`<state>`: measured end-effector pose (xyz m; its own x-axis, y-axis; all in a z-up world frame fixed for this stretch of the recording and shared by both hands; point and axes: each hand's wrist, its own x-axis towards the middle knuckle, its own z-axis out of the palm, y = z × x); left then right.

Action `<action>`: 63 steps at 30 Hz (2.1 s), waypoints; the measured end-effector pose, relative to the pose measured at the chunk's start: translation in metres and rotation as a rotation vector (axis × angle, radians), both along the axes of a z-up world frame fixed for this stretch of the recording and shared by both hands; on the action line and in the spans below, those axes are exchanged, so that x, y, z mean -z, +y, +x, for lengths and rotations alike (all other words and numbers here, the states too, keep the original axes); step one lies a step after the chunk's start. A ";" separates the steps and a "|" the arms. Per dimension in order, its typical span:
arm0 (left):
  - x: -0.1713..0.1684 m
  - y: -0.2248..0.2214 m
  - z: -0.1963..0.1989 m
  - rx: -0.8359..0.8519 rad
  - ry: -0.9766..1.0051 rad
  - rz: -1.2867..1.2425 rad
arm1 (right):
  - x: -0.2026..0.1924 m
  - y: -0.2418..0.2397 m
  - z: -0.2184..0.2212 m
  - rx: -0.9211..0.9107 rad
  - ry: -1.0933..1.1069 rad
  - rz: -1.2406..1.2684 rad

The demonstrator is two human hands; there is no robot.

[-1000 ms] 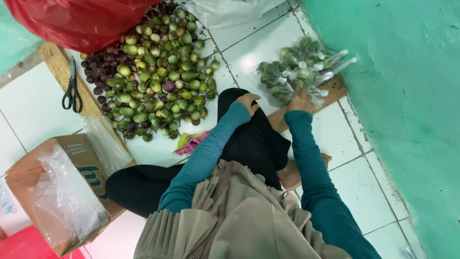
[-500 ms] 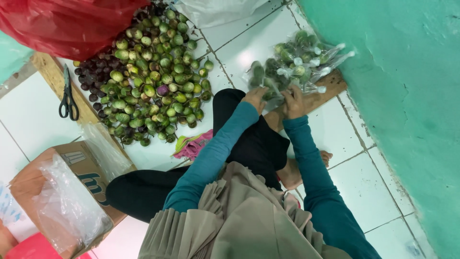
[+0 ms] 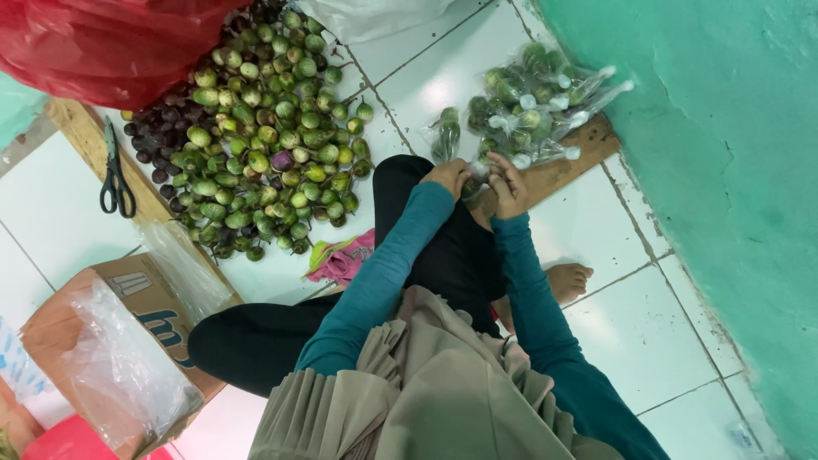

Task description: Bagging small eggplants into individual plastic bags while sitting on the floor

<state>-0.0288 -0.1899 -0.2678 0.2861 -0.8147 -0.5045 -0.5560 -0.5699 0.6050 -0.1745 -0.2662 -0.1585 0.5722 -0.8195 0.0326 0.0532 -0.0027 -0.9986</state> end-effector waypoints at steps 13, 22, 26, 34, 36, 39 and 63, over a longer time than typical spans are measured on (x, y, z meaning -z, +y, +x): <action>-0.031 -0.002 0.026 -0.353 -0.044 -0.343 | 0.073 -0.057 0.020 0.335 0.040 0.117; -0.053 0.014 0.039 0.009 -0.403 0.192 | 0.104 -0.043 0.047 0.532 0.048 0.490; -0.057 0.009 0.041 0.084 -0.428 0.276 | 0.056 -0.032 0.060 0.596 0.095 0.419; -0.040 0.013 0.041 0.036 -0.459 0.192 | 0.062 -0.029 0.053 0.462 0.272 0.255; -0.042 0.015 0.045 0.153 -0.374 0.237 | 0.031 -0.033 0.056 0.393 0.453 0.089; -0.097 0.012 0.050 0.282 -0.335 0.178 | 0.046 -0.035 0.049 0.344 0.577 -0.180; -0.081 0.082 0.017 -0.112 -0.420 -0.336 | 0.108 -0.027 0.096 0.052 0.717 -0.920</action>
<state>-0.0114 -0.1080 -0.1869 0.5010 -0.8643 -0.0455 -0.7359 -0.4530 0.5032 -0.0785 -0.2932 -0.2665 0.6671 -0.6779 0.3089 -0.5439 -0.7266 -0.4198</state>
